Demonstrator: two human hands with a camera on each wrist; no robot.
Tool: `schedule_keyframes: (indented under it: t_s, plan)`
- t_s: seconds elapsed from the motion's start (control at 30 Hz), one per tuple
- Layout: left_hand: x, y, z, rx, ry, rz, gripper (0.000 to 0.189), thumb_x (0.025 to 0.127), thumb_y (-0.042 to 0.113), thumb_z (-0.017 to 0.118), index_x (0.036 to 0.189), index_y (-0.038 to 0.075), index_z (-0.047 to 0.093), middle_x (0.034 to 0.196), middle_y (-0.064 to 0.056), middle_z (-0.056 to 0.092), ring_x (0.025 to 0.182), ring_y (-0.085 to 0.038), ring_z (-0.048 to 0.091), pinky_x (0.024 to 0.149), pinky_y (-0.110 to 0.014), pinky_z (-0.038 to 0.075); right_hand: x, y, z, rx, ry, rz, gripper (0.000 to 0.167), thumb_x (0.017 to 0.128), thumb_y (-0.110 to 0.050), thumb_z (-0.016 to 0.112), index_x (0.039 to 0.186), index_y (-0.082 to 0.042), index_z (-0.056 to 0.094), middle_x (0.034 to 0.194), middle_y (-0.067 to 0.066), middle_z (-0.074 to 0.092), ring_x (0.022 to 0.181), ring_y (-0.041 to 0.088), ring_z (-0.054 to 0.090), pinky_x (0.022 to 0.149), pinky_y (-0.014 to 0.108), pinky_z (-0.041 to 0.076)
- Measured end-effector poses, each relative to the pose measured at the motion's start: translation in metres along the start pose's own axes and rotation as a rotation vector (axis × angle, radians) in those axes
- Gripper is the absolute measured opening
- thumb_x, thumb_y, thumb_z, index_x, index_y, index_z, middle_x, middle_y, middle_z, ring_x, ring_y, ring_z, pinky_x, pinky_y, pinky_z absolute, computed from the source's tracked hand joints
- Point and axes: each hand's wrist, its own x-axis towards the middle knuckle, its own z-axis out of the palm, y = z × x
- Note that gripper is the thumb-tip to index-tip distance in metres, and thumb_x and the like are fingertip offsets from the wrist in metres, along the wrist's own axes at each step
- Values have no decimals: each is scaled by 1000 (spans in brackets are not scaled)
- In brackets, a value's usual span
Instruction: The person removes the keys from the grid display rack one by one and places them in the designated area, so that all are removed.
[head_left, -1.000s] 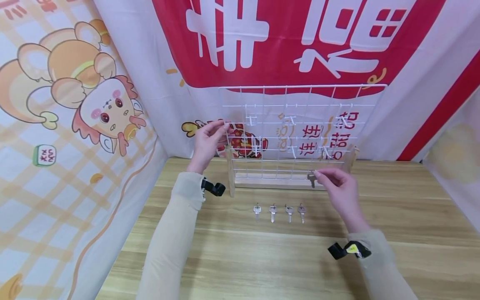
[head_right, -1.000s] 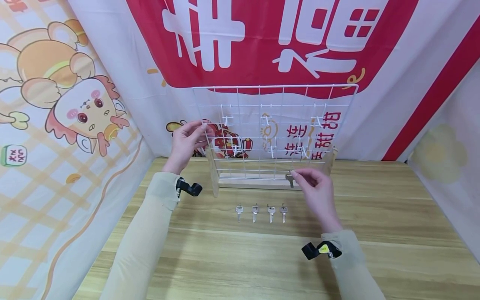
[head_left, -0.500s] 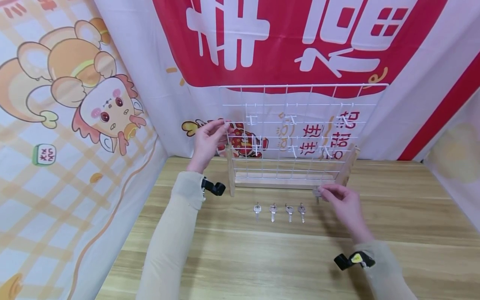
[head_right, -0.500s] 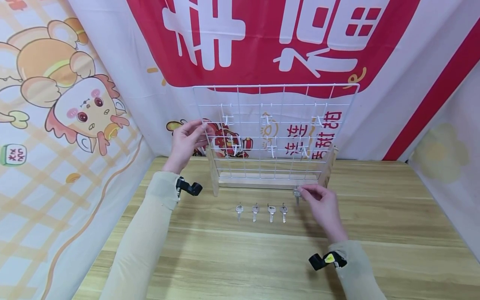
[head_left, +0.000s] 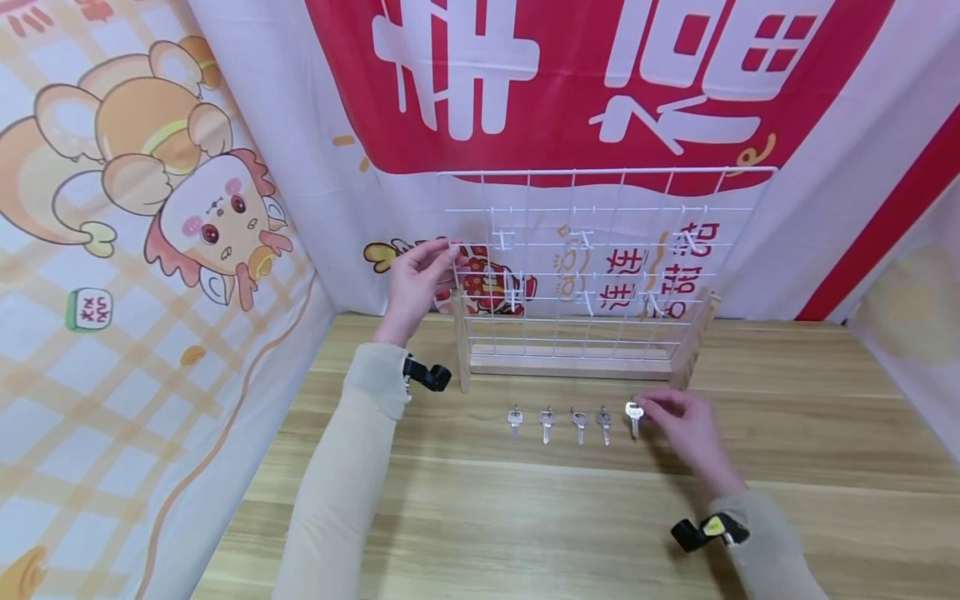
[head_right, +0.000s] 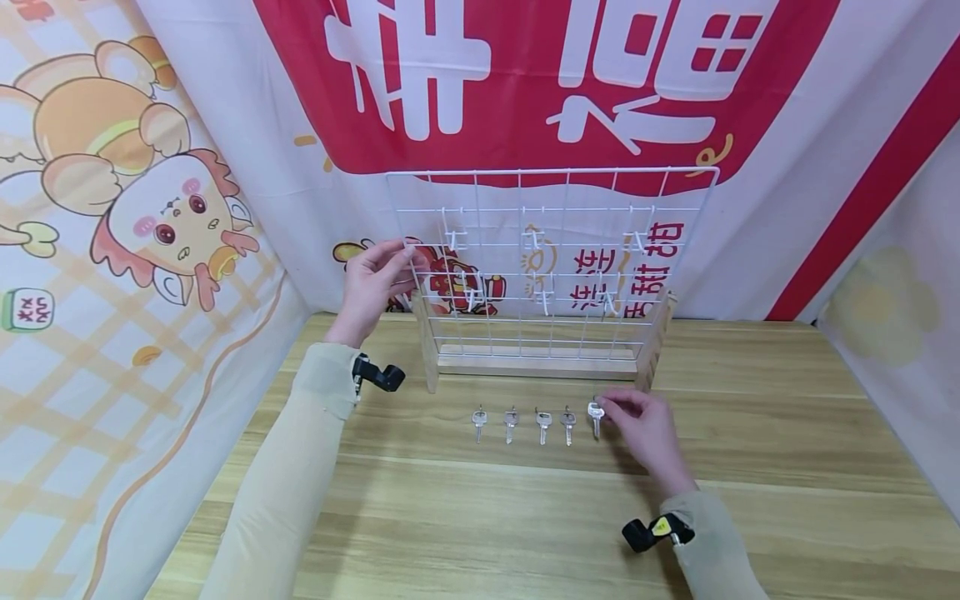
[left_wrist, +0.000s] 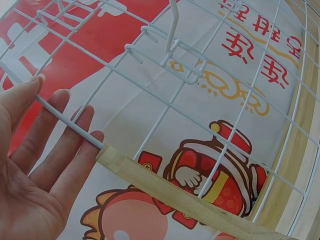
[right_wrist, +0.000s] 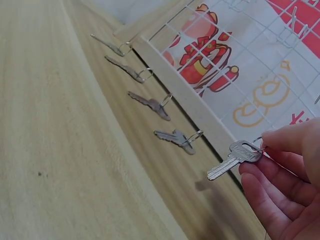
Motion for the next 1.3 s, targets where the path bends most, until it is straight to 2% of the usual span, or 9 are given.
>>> schedule_keyframes:
  t_s: [0.17,0.4,0.6,0.73,0.87,1.13,1.3]
  plan:
    - [-1,1,0,5,3,-7,36,98,34,71,123,9,71,110,-13,73,99,-28,73,86,-40,60,1,6,1,-25,-26,-10,33,98,-21,72,120,3,69,110,18,71,86,17,71,75,27,60]
    - [0,2,1,6,8,-31,41,97,34,71,127,7,69,121,-25,68,100,-26,72,87,-39,60,3,11,4,-119,-14,-5,30,99,-22,71,118,1,70,105,16,73,85,21,70,67,26,57]
    - [1,0,1,9,13,-21,40,98,33,71,127,5,69,119,-26,68,99,-27,73,86,-40,60,3,8,7,-201,-12,-8,29,100,-24,70,117,-1,71,107,15,72,90,24,68,73,28,56]
    - [0,1,1,11,16,-21,39,98,32,71,126,6,70,116,-22,70,99,-27,73,86,-41,60,4,6,9,-239,-16,-6,29,100,-25,70,116,-2,72,109,15,71,90,24,68,75,31,57]
    - [0,1,1,10,13,-19,39,98,33,71,126,6,69,114,-19,72,99,-27,73,85,-40,60,6,6,11,-281,-23,-17,28,99,-25,70,115,-2,72,108,15,72,88,23,67,74,32,57]
    - [-1,2,2,4,13,-10,41,99,30,70,127,1,67,117,-25,69,98,-27,73,86,-40,60,8,9,12,-349,12,-76,24,97,-24,73,110,-4,76,105,13,73,87,24,64,69,34,53]
    - [0,1,1,9,10,-10,41,99,31,69,128,2,67,119,-27,68,101,-30,72,87,-40,60,8,10,12,-363,25,-116,21,96,-21,74,108,-4,76,105,14,74,96,30,66,81,43,53]
